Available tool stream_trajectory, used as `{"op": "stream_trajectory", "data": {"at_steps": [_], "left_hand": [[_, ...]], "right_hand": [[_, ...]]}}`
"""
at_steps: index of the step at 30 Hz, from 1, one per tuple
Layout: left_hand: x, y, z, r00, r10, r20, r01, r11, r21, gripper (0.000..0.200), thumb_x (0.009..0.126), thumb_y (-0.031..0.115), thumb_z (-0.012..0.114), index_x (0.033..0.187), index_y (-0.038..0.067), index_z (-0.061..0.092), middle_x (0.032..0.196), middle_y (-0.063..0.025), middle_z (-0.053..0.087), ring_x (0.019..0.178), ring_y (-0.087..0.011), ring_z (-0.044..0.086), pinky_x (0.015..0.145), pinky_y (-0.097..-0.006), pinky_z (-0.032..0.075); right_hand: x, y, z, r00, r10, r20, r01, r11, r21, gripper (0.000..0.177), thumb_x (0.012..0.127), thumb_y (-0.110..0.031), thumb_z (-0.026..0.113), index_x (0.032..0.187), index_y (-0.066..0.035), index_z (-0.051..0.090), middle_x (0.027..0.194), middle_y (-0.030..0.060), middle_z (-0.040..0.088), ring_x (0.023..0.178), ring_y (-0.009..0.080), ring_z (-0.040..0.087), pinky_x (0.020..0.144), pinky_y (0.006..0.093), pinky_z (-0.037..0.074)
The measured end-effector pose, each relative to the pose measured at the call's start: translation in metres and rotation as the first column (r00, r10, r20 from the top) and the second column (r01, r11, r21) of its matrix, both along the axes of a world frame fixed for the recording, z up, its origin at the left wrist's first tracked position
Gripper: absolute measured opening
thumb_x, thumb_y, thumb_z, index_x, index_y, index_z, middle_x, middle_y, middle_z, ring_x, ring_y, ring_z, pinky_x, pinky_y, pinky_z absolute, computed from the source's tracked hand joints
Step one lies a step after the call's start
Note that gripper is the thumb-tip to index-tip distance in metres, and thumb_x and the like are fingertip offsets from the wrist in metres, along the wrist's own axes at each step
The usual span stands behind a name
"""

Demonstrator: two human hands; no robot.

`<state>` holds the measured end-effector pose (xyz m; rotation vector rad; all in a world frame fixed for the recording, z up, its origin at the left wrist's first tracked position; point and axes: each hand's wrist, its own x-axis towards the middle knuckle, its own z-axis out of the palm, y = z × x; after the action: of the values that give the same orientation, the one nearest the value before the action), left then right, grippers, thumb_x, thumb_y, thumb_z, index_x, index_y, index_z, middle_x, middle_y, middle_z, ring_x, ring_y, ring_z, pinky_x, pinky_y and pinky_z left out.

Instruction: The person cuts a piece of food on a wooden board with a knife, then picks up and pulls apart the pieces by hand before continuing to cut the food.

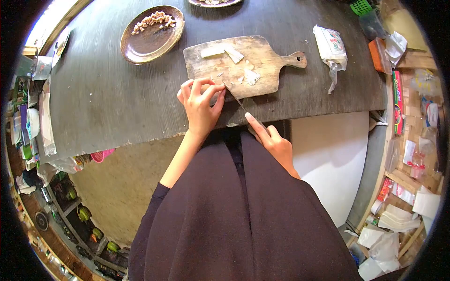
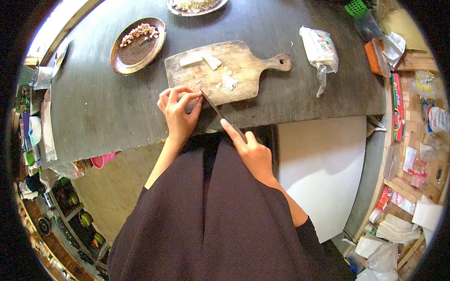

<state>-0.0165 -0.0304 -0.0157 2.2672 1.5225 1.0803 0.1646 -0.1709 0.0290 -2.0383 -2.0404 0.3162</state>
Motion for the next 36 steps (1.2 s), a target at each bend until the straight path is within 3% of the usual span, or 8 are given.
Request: {"op": "stream_trajectory", "data": {"at_steps": [4,9,16,27,33,36], "left_hand": [[0.001,0.000,0.000,1.000,-0.002,0.022,0.002,1.000,-0.006,0.018,0.077,0.017,0.082,0.094,0.022,0.077,0.110,0.0031,0.066,0.116,-0.0295,0.051,0.099,-0.0453,0.033],[0.001,0.000,0.001,1.000,0.000,0.009,-0.001,1.000,0.007,0.017,0.077,0.017,0.082,0.093,0.022,0.077,0.109,0.0030,0.066,0.116,-0.0298,0.051,0.100,-0.0453,0.033],[0.001,0.000,0.000,1.000,0.006,-0.003,-0.006,1.000,0.005,0.018,0.077,0.017,0.082,0.094,0.021,0.076,0.109,0.0024,0.066,0.116,-0.0305,0.050,0.100,-0.0458,0.033],[0.000,0.000,0.000,1.000,-0.002,0.000,0.002,1.000,-0.010,0.018,0.077,0.016,0.082,0.093,0.020,0.076,0.109,0.0031,0.066,0.116,-0.0298,0.051,0.100,-0.0456,0.033],[-0.002,-0.001,-0.001,1.000,0.004,-0.010,-0.004,1.000,0.002,0.018,0.077,0.017,0.082,0.093,0.021,0.077,0.108,0.0043,0.067,0.115,-0.0293,0.051,0.100,-0.0450,0.033],[0.000,-0.001,0.001,1.000,0.006,-0.005,-0.006,1.000,0.003,0.018,0.077,0.017,0.083,0.094,0.021,0.078,0.107,0.0052,0.067,0.115,-0.0292,0.051,0.100,-0.0445,0.032]], "right_hand": [[0.004,-0.003,-0.002,1.000,-0.006,0.023,0.006,1.000,-0.006,0.069,0.094,-0.019,0.065,0.154,-0.044,0.044,0.077,0.0057,0.044,0.050,0.0259,0.060,0.048,0.0404,0.054],[-0.004,0.002,0.007,0.994,-0.046,-0.100,0.045,0.999,-0.010,0.067,0.095,-0.019,0.066,0.153,-0.045,0.045,0.078,0.0062,0.046,0.053,0.0288,0.062,0.051,0.0415,0.055],[-0.005,0.003,0.008,0.994,-0.042,-0.098,0.037,0.998,-0.051,0.065,0.096,-0.019,0.065,0.152,-0.044,0.046,0.079,0.0064,0.045,0.055,0.0294,0.063,0.052,0.0421,0.056],[-0.009,0.007,0.016,0.999,-0.033,-0.041,0.030,0.997,-0.070,0.075,0.088,-0.011,0.061,0.154,-0.043,0.045,0.078,0.0057,0.043,0.052,0.0259,0.062,0.050,0.0397,0.055],[-0.009,0.013,-0.015,0.998,-0.019,0.060,0.019,1.000,0.005,0.078,0.087,-0.009,0.062,0.155,-0.044,0.043,0.077,0.0046,0.044,0.050,0.0248,0.061,0.048,0.0388,0.054],[-0.005,0.003,-0.004,0.999,-0.026,-0.028,0.027,1.000,0.001,0.078,0.087,-0.009,0.062,0.154,-0.044,0.044,0.076,0.0044,0.044,0.050,0.0246,0.061,0.047,0.0394,0.054]]}}
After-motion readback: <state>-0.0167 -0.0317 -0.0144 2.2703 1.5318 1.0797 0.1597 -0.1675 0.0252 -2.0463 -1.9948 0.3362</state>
